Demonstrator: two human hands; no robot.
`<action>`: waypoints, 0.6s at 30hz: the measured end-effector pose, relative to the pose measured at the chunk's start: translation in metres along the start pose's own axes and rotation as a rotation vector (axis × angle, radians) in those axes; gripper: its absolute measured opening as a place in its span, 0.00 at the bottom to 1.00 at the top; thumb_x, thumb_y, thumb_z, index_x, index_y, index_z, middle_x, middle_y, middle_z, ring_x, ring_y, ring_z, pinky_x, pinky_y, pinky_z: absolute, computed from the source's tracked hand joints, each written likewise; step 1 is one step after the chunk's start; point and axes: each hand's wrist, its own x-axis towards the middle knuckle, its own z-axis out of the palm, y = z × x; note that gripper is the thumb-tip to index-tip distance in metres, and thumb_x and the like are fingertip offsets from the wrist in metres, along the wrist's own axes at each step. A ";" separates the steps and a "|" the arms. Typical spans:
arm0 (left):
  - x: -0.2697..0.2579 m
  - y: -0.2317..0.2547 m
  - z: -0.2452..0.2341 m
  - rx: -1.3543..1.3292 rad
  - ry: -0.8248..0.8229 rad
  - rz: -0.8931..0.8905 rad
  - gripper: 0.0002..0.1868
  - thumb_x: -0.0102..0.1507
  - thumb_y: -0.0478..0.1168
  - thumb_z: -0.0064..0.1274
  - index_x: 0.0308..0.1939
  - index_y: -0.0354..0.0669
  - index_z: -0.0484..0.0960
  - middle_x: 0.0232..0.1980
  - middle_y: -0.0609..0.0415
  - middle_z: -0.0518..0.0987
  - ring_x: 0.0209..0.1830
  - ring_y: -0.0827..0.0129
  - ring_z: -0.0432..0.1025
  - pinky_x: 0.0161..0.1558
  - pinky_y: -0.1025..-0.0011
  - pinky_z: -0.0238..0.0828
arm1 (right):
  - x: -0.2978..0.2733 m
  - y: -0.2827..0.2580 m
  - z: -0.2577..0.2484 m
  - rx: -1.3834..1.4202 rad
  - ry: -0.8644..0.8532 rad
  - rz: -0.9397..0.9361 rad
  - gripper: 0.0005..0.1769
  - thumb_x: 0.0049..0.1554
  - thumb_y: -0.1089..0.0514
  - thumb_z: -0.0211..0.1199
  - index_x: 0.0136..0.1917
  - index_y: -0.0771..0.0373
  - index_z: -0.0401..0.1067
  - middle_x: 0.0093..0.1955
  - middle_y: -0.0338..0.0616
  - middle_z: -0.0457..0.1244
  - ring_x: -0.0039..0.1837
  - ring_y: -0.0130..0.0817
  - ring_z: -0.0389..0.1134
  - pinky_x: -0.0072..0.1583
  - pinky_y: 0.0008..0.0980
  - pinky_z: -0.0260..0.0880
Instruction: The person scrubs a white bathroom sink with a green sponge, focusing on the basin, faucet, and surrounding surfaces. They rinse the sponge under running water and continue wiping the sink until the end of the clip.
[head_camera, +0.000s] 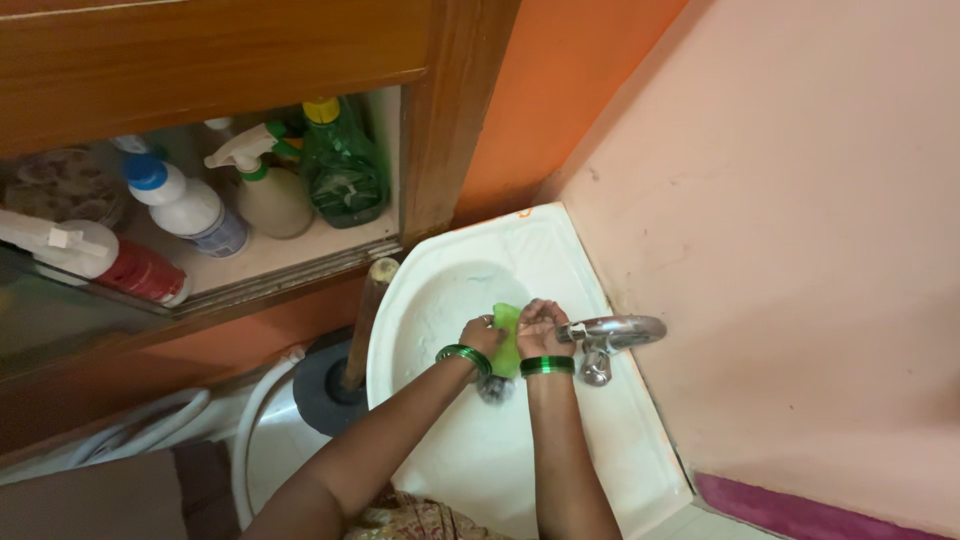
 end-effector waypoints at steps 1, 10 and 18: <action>0.000 -0.001 0.002 0.007 -0.008 0.011 0.24 0.60 0.39 0.55 0.60 0.34 0.80 0.49 0.38 0.85 0.43 0.59 0.81 0.44 0.63 0.77 | 0.004 -0.002 -0.008 -0.014 -0.068 0.034 0.07 0.59 0.63 0.61 0.40 0.68 0.72 0.40 0.54 0.66 0.45 0.42 0.68 0.48 0.36 0.73; 0.000 -0.019 0.011 0.110 -0.178 0.108 0.20 0.59 0.38 0.55 0.55 0.35 0.83 0.47 0.40 0.85 0.44 0.58 0.81 0.48 0.64 0.76 | 0.057 -0.062 -0.011 -0.202 0.076 -0.114 0.12 0.63 0.60 0.60 0.39 0.69 0.71 0.38 0.52 0.65 0.42 0.42 0.68 0.52 0.35 0.74; 0.007 -0.047 -0.025 0.306 -0.069 0.122 0.28 0.60 0.38 0.52 0.66 0.47 0.75 0.58 0.41 0.80 0.56 0.54 0.77 0.58 0.62 0.72 | 0.092 -0.011 0.026 -2.417 -0.170 -0.888 0.38 0.62 0.42 0.57 0.72 0.75 0.61 0.77 0.64 0.53 0.78 0.55 0.51 0.74 0.59 0.48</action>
